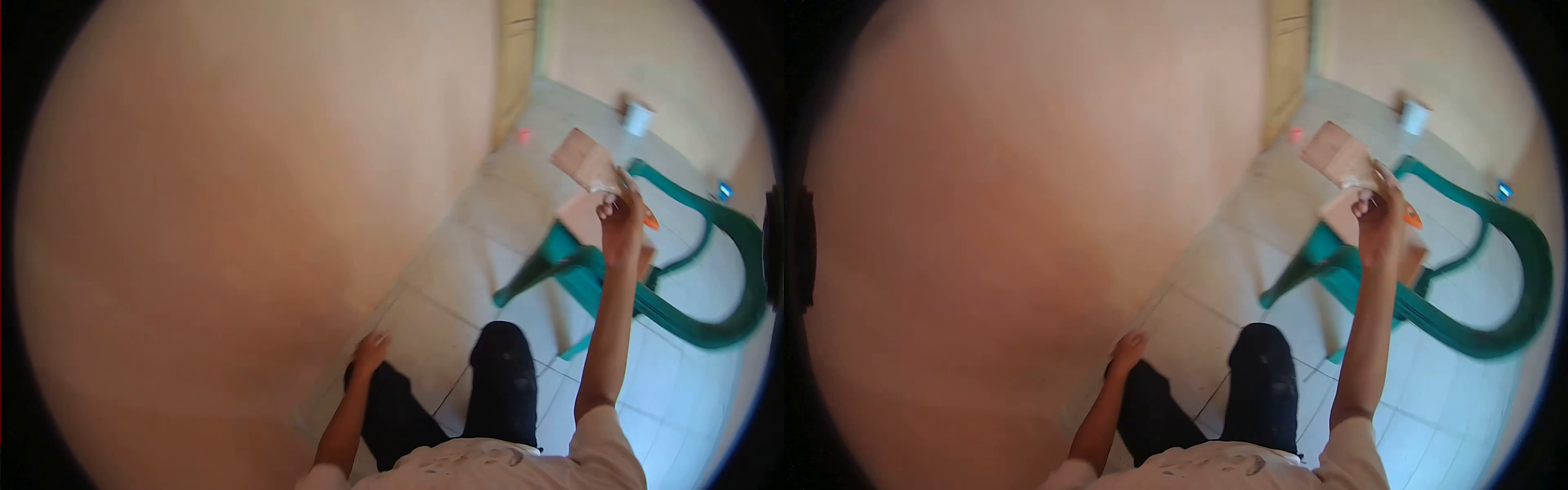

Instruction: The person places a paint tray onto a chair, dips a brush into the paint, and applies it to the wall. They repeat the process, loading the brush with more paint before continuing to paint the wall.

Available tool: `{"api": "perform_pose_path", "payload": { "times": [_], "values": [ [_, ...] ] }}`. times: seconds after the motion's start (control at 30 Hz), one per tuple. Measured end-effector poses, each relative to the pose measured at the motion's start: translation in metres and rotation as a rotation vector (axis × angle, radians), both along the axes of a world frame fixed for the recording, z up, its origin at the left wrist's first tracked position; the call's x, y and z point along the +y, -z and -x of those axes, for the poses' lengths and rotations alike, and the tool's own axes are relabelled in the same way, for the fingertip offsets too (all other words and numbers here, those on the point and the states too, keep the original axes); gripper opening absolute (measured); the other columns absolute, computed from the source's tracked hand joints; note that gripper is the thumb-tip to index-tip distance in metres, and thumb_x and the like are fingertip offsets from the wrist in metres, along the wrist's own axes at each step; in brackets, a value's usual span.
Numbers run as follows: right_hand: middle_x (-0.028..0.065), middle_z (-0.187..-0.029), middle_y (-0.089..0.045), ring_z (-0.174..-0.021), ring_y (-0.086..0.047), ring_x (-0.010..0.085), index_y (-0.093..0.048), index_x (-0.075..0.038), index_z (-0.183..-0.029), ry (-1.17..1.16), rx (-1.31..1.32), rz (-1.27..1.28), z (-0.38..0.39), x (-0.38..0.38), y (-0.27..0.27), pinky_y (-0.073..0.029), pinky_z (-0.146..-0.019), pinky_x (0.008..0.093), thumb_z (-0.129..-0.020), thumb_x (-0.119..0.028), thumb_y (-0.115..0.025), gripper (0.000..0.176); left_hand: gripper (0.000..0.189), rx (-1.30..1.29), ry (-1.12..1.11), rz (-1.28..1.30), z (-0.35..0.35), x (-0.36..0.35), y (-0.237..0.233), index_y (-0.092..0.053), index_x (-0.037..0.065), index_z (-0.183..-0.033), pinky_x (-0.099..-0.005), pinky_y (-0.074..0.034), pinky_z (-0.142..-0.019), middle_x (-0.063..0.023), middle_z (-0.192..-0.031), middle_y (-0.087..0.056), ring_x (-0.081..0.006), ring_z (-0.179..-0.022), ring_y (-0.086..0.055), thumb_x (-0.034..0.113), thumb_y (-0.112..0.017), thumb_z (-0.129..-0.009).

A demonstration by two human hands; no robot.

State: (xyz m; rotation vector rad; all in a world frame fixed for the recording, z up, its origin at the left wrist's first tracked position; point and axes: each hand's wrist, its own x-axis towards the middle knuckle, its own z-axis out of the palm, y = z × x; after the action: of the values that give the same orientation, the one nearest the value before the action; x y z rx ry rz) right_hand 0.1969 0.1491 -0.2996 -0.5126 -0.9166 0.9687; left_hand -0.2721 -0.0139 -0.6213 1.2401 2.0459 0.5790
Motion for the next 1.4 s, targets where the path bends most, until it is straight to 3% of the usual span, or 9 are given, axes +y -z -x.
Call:
{"api": "perform_pose_path", "payload": {
  "times": [0.2,0.4,0.47,0.53,0.77,0.83,0.93,1.13,1.4],
  "values": [
    [0.0068,-0.085,-0.067,-0.069,-0.061,0.012,-0.06,-0.001,-0.128,-0.453,0.106,0.203,0.189,0.01,0.118,-0.049,-0.065,0.0276,-0.102,-0.032,-0.054,0.041,0.041,-0.788,-0.004,-0.232,-0.048,0.1,0.049,-0.067,0.003,-0.122,-0.0326,-0.051,-0.085,-0.0087,-0.11,-0.07,-0.0186,-0.101,-0.066,0.036,-0.061,-0.099],
    [0.008,-0.082,-0.066,-0.068,-0.06,0.0135,-0.056,0.002,-0.136,-0.339,0.192,0.469,0.294,-0.009,0.227,-0.05,-0.067,0.0292,-0.099,-0.026,-0.054,0.046,0.021,-0.835,-0.671,-0.361,-0.067,0.079,-0.004,-0.058,0.009,-0.098,-0.0257,-0.043,-0.061,0.0004,-0.088,-0.059,-0.01,-0.072,-0.059,0.029,-0.063,-0.096],
    [0.0079,-0.085,-0.066,-0.071,-0.06,0.0144,-0.053,0.001,-0.14,-0.304,0.332,0.527,0.303,-0.001,0.277,-0.05,-0.07,0.0289,-0.098,-0.026,-0.054,0.05,0.017,-0.782,-0.752,-0.46,-0.067,0.079,-0.001,-0.056,0.005,-0.097,-0.0318,-0.047,-0.068,-0.0024,-0.084,-0.054,-0.0138,-0.071,-0.054,0.021,-0.062,-0.096],
    [0.008,-0.092,-0.066,-0.078,-0.06,0.0144,-0.051,0.0,-0.143,-0.278,0.322,0.557,0.316,-0.003,0.32,-0.051,-0.074,0.0288,-0.1,-0.028,-0.052,0.052,0.014,-0.58,-0.748,-0.686,-0.071,0.077,0.002,-0.055,0.009,-0.095,-0.0237,-0.042,-0.06,0.0011,-0.085,-0.054,-0.0082,-0.072,-0.052,0.021,-0.062,-0.097],
    [0.0092,-0.096,-0.067,-0.082,-0.064,0.0159,-0.049,-0.002,-0.145,-0.18,0.221,0.668,0.356,-0.041,0.439,-0.056,-0.077,0.0312,-0.1,-0.019,-0.05,0.049,0.01,-0.249,0.028,-0.732,-0.143,0.058,-0.02,-0.061,0.003,-0.099,-0.03,-0.049,-0.069,-0.0061,-0.089,-0.061,-0.0175,-0.078,-0.059,0.011,-0.065,-0.093],
    [0.0114,-0.097,-0.067,-0.084,-0.067,0.017,-0.044,0.001,-0.148,-0.244,0.226,0.8,0.36,-0.049,0.472,-0.058,-0.075,0.0325,-0.099,-0.015,-0.049,0.053,0.013,-0.584,0.243,-0.362,-0.158,0.045,-0.031,-0.061,0.002,-0.101,-0.0313,-0.05,-0.07,-0.0096,-0.091,-0.063,-0.0216,-0.079,-0.062,0.011,-0.066,-0.092],
    [0.0137,-0.095,-0.069,-0.08,-0.068,0.0187,-0.054,0.005,-0.133,-0.213,0.248,0.922,0.37,-0.066,0.483,-0.058,-0.073,0.0325,-0.097,-0.016,-0.053,0.042,0.015,-0.483,0.405,-0.265,-0.163,0.04,-0.026,-0.062,0.003,-0.103,-0.0339,-0.052,-0.072,-0.0108,-0.094,-0.065,-0.0235,-0.08,-0.063,0.013,-0.066,-0.092],
    [0.0132,-0.086,-0.069,-0.071,-0.069,0.0199,-0.056,0.001,-0.109,-0.276,0.294,0.943,0.39,-0.074,0.491,-0.059,-0.065,0.0312,-0.096,-0.011,-0.054,0.018,0.021,-0.398,0.443,-0.177,-0.157,0.042,-0.022,-0.062,0.002,-0.107,-0.0367,-0.052,-0.075,-0.012,-0.097,-0.066,-0.0259,-0.084,-0.064,0.019,-0.064,-0.095],
    [0.0137,-0.085,-0.069,-0.071,-0.069,0.0207,-0.059,0.001,-0.108,-0.242,0.288,1.07,0.397,-0.095,0.515,-0.06,-0.066,0.0336,-0.095,-0.012,-0.057,0.019,0.023,-0.392,0.46,-0.166,-0.16,0.042,-0.021,-0.062,0.002,-0.109,-0.0379,-0.052,-0.077,-0.0134,-0.098,-0.065,-0.0281,-0.087,-0.064,0.021,-0.064,-0.095]
  ]
}}
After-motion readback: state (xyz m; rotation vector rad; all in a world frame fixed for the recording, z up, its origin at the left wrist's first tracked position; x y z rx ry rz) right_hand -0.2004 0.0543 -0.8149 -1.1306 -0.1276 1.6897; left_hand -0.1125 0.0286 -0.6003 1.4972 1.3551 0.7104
